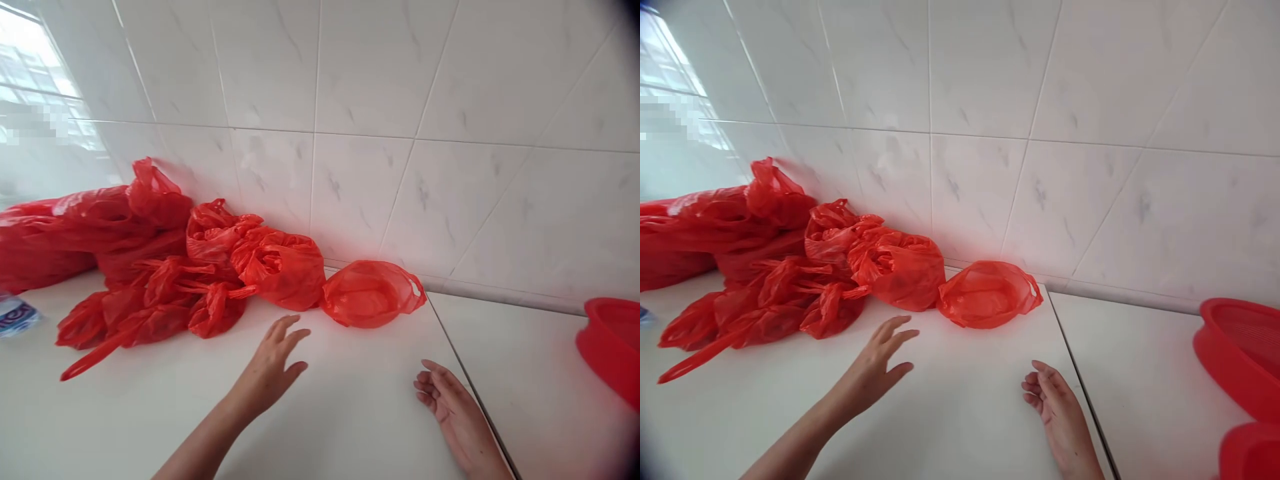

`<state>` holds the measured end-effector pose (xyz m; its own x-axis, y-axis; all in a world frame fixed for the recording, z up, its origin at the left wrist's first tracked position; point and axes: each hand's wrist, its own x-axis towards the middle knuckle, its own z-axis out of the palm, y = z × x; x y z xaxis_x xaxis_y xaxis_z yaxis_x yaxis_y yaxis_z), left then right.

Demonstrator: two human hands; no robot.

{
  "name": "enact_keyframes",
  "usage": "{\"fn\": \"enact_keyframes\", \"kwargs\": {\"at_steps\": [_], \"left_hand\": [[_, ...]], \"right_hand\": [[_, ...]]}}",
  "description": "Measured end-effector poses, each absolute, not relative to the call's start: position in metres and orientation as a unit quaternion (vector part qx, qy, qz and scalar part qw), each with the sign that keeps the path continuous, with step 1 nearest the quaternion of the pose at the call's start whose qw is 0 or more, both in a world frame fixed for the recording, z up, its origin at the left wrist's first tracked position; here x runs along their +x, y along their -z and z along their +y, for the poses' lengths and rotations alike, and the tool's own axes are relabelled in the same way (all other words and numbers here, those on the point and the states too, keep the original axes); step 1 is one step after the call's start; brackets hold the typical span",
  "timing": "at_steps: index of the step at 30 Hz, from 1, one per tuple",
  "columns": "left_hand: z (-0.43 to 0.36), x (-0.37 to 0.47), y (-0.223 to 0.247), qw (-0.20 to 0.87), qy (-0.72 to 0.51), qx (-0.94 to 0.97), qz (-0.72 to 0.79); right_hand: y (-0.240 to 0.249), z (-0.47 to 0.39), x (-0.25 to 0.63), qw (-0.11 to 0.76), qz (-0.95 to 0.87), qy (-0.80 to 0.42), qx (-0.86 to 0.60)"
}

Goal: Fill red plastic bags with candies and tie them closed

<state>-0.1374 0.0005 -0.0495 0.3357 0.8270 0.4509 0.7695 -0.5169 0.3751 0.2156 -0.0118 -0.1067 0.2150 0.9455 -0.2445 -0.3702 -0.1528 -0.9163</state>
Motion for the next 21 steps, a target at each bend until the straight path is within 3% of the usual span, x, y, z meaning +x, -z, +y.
{"fn": "enact_keyframes", "kwargs": {"at_steps": [7,13,16,21], "left_hand": [[0.066,-0.037,0.053,-0.009,-0.236,0.885,0.400],[0.078,-0.019,0.064,-0.026,-0.196,0.892,0.406],[0.046,-0.031,0.058,-0.032,-0.185,0.904,0.385],[-0.027,-0.052,0.049,-0.020,-0.230,0.920,0.318]], "right_hand": [[0.104,-0.011,0.210,0.545,-0.396,-0.482,-0.560],[0.100,-0.017,0.194,0.540,-0.449,-0.385,-0.599],[0.088,-0.030,0.172,0.539,-0.579,-0.222,-0.570],[0.055,-0.065,0.135,0.444,-0.800,0.057,-0.400]]}}
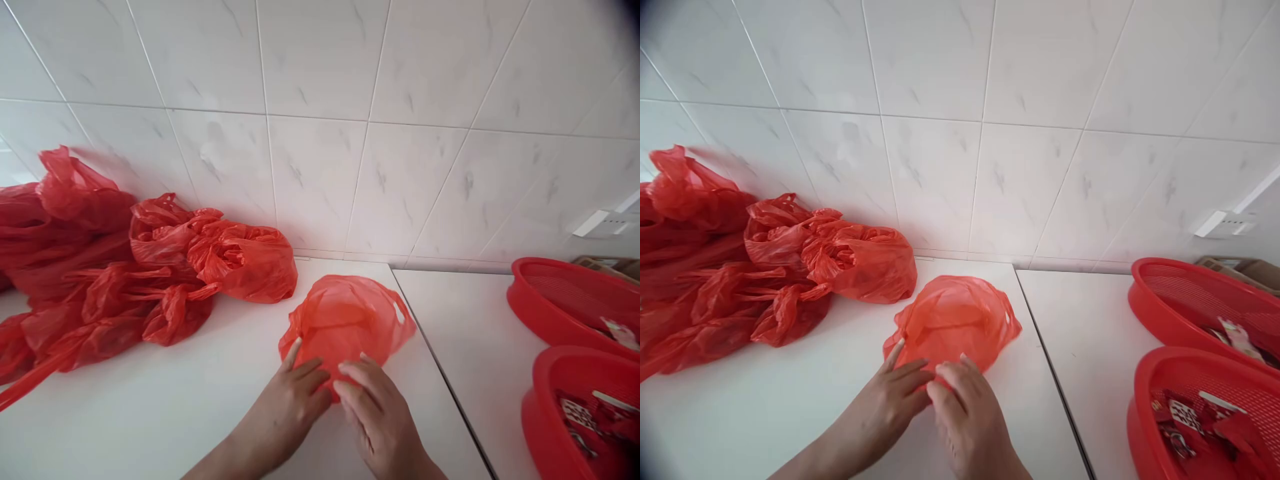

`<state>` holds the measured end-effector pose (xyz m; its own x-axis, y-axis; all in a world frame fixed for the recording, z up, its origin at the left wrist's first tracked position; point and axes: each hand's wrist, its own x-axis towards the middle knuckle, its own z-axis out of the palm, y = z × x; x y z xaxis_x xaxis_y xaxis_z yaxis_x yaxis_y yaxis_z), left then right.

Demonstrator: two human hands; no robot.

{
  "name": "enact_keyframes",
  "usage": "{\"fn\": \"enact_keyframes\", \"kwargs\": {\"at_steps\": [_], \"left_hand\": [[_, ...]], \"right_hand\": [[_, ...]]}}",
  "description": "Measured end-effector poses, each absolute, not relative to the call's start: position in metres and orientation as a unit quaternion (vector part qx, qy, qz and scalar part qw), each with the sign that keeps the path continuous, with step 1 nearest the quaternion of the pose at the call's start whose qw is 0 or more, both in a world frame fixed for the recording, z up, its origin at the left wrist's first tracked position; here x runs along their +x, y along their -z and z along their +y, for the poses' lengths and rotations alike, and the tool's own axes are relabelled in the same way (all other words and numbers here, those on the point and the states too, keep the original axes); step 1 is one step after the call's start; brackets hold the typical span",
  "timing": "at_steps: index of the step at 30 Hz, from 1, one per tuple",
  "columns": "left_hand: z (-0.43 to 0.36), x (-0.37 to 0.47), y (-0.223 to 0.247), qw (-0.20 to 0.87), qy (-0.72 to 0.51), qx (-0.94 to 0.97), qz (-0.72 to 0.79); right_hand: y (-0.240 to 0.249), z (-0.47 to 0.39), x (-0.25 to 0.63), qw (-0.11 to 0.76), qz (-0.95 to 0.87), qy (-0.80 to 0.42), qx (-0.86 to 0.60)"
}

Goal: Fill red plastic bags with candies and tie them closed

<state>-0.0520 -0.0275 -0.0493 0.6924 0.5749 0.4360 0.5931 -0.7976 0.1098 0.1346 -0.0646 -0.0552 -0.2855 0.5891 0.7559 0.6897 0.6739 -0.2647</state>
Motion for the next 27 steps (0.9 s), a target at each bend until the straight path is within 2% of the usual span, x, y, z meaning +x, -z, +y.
{"fn": "enact_keyframes", "kwargs": {"at_steps": [2,5,10,12,14,16,19,21,27], "left_hand": [[-0.052,-0.062,0.048,0.001,0.237,-0.921,-0.309],[-0.076,-0.075,0.038,-0.060,0.214,-0.926,-0.307],[-0.088,-0.066,0.000,-0.131,0.212,-0.922,-0.298],[-0.079,-0.050,-0.007,-0.154,0.183,-0.927,-0.290],[-0.061,-0.038,-0.005,-0.127,0.119,-0.928,-0.331],[-0.037,-0.036,0.004,-0.033,0.067,-0.909,-0.409],[-0.004,-0.048,0.015,0.041,0.030,-0.881,-0.470],[0.006,-0.057,0.014,0.031,0.054,-0.885,-0.462],[-0.025,-0.047,-0.001,-0.045,0.215,-0.923,-0.315]], "right_hand": [[0.047,-0.073,0.128,0.412,-0.820,0.103,-0.385],[0.041,-0.074,0.133,0.336,-0.815,0.120,-0.457],[0.031,-0.061,0.147,0.150,-0.786,-0.012,-0.600],[0.029,-0.057,0.146,0.106,-0.782,-0.059,-0.612],[0.032,-0.057,0.146,0.079,-0.776,-0.113,-0.616],[0.038,-0.060,0.152,0.094,-0.758,-0.195,-0.615],[0.043,-0.069,0.172,0.201,-0.710,-0.319,-0.594],[0.040,-0.074,0.185,0.243,-0.690,-0.372,-0.571],[0.012,-0.061,0.191,0.276,-0.628,-0.411,-0.600]]}}
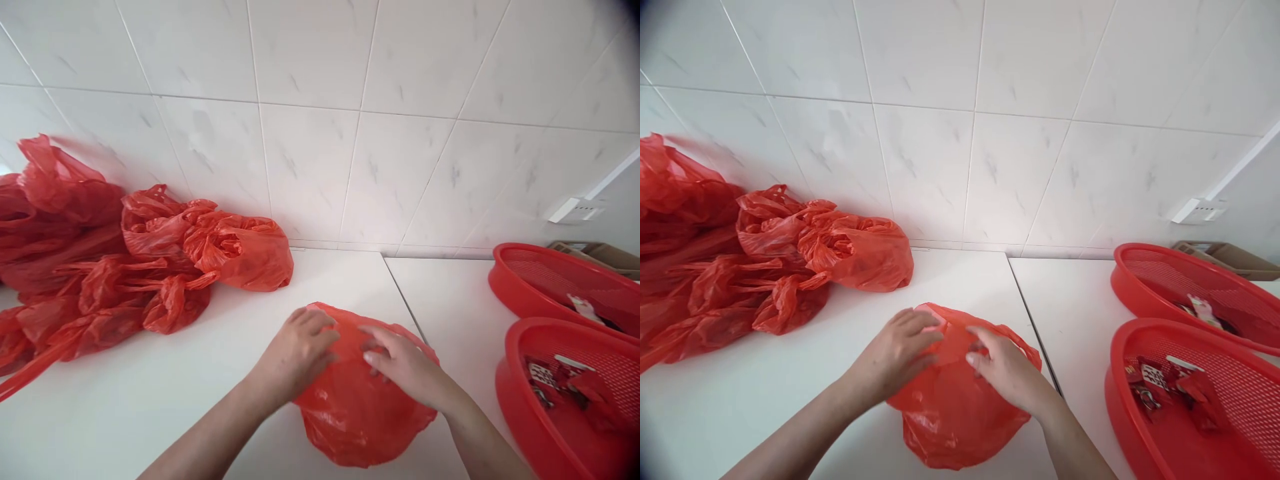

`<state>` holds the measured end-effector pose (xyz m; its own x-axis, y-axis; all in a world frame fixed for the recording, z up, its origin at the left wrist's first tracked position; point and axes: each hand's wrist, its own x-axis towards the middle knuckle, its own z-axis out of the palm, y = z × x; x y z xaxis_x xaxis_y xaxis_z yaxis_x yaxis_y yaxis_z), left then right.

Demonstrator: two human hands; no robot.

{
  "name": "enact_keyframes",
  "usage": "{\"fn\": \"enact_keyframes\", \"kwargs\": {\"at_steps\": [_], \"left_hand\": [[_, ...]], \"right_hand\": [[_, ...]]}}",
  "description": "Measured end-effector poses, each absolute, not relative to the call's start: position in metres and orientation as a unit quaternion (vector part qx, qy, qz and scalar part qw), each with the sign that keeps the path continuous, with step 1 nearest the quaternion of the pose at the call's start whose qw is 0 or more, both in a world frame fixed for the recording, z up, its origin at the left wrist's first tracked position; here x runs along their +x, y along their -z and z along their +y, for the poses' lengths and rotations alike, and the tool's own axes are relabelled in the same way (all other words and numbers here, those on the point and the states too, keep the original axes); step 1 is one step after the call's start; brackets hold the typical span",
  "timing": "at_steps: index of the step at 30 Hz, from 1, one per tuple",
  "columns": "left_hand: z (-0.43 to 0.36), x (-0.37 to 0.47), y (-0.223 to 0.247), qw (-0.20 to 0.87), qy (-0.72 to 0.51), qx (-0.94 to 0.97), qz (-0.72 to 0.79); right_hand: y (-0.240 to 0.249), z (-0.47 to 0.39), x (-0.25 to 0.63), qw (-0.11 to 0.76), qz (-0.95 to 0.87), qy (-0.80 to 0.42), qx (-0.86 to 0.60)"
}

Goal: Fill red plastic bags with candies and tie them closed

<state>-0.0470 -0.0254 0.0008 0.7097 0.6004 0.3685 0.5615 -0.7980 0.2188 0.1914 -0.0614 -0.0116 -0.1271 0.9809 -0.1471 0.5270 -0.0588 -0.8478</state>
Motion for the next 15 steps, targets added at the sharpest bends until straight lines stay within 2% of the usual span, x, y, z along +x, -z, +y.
{"fn": "enact_keyframes", "kwargs": {"at_steps": [4,8,12,15], "left_hand": [[-0.056,-0.044,0.013,0.118,-0.159,0.948,0.251],[-0.059,-0.059,0.034,0.062,-0.116,0.945,0.298],[-0.051,-0.071,0.044,0.034,-0.173,0.930,0.323],[-0.048,-0.078,0.056,0.021,-0.249,0.914,0.320]], "right_hand": [[0.018,-0.033,0.193,0.339,-0.524,-0.470,-0.624],[0.037,-0.011,0.200,0.382,-0.452,-0.509,-0.625],[0.024,-0.030,0.198,0.408,-0.461,-0.517,-0.595],[-0.006,-0.075,0.204,0.438,-0.529,-0.429,-0.587]]}}
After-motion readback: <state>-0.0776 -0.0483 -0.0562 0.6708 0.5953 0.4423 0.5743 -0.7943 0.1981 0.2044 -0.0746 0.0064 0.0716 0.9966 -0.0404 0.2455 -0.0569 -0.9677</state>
